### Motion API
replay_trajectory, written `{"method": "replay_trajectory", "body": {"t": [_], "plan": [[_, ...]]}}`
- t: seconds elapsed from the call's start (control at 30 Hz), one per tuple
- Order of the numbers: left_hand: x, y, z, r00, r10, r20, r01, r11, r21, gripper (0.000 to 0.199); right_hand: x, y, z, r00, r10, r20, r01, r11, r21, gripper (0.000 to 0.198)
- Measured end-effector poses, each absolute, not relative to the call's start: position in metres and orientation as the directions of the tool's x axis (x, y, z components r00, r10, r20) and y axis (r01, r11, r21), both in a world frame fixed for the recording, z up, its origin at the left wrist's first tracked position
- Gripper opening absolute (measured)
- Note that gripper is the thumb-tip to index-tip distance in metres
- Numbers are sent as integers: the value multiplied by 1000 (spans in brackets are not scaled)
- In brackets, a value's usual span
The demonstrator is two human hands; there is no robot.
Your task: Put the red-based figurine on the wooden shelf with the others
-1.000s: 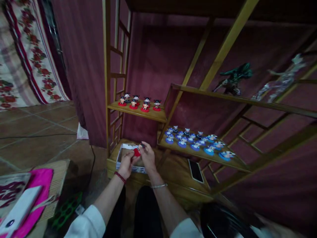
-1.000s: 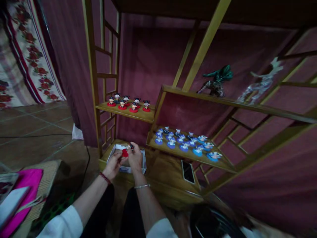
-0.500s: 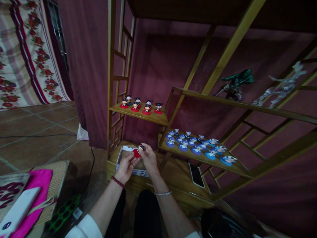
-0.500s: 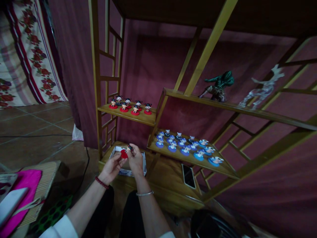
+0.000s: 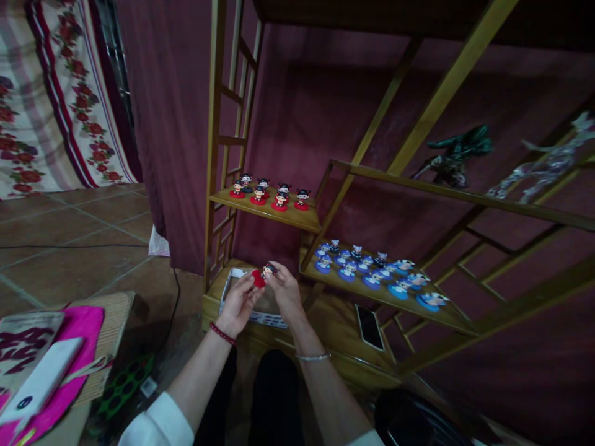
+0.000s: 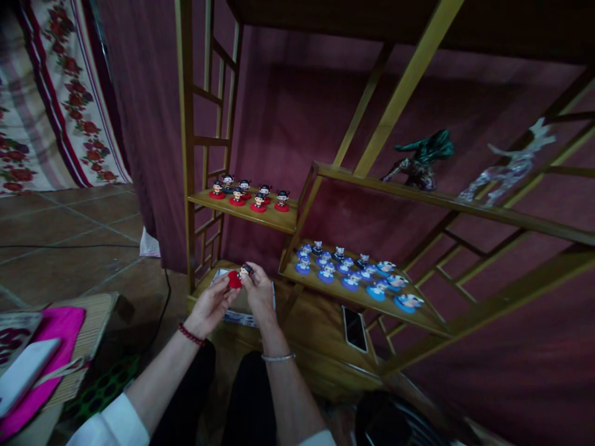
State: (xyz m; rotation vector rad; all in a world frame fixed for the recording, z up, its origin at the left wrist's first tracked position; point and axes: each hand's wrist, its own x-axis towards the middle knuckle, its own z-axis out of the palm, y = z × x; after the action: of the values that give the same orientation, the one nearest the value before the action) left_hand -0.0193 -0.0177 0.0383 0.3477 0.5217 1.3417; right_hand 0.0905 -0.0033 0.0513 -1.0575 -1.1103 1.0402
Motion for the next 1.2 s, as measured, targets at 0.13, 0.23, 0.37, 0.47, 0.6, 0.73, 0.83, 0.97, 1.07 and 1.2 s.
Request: {"method": "replay_trajectory", "body": {"t": [0.13, 0.23, 0.37, 0.47, 0.6, 0.73, 0.83, 0.97, 1.07, 1.2], "plan": [[-19, -18, 41, 140, 979, -148, -826, 198, 527, 17, 90, -3, 55, 141, 976, 165, -94, 180, -979, 38], [-19, -17, 42, 131, 981, -142, -833, 186, 521, 18, 90, -3, 57, 131, 978, 159, -93, 172, -981, 39], [-19, -17, 45, 125, 982, -139, -846, 179, 502, 16, 89, -3, 61, 132, 980, 146, -93, 159, -983, 42], [-20, -17, 47, 130, 983, -129, -847, 178, 501, 16, 88, -3, 61, 130, 980, 152, -85, 164, -983, 42], [-21, -18, 48, 128, 983, -128, -844, 176, 506, 16, 87, -1, 61, 133, 977, 166, -67, 176, -982, 41], [-21, -19, 46, 132, 983, -127, -849, 178, 497, 15, 87, -2, 62, 131, 977, 168, -52, 176, -983, 41], [-21, -18, 44, 135, 983, -123, -854, 178, 489, 13, 87, -1, 62, 125, 975, 184, -39, 190, -981, 41], [-21, -18, 44, 131, 983, -131, -860, 179, 478, 11, 87, 0, 60, 131, 970, 204, -19, 208, -978, 40], [-21, -18, 45, 130, 981, -144, -860, 184, 476, 11, 86, 0, 61, 132, 970, 206, -14, 210, -978, 39], [-23, -19, 47, 135, 979, -150, -864, 190, 466, 11, 85, -1, 64, 118, 970, 212, -2, 214, -977, 37]]}}
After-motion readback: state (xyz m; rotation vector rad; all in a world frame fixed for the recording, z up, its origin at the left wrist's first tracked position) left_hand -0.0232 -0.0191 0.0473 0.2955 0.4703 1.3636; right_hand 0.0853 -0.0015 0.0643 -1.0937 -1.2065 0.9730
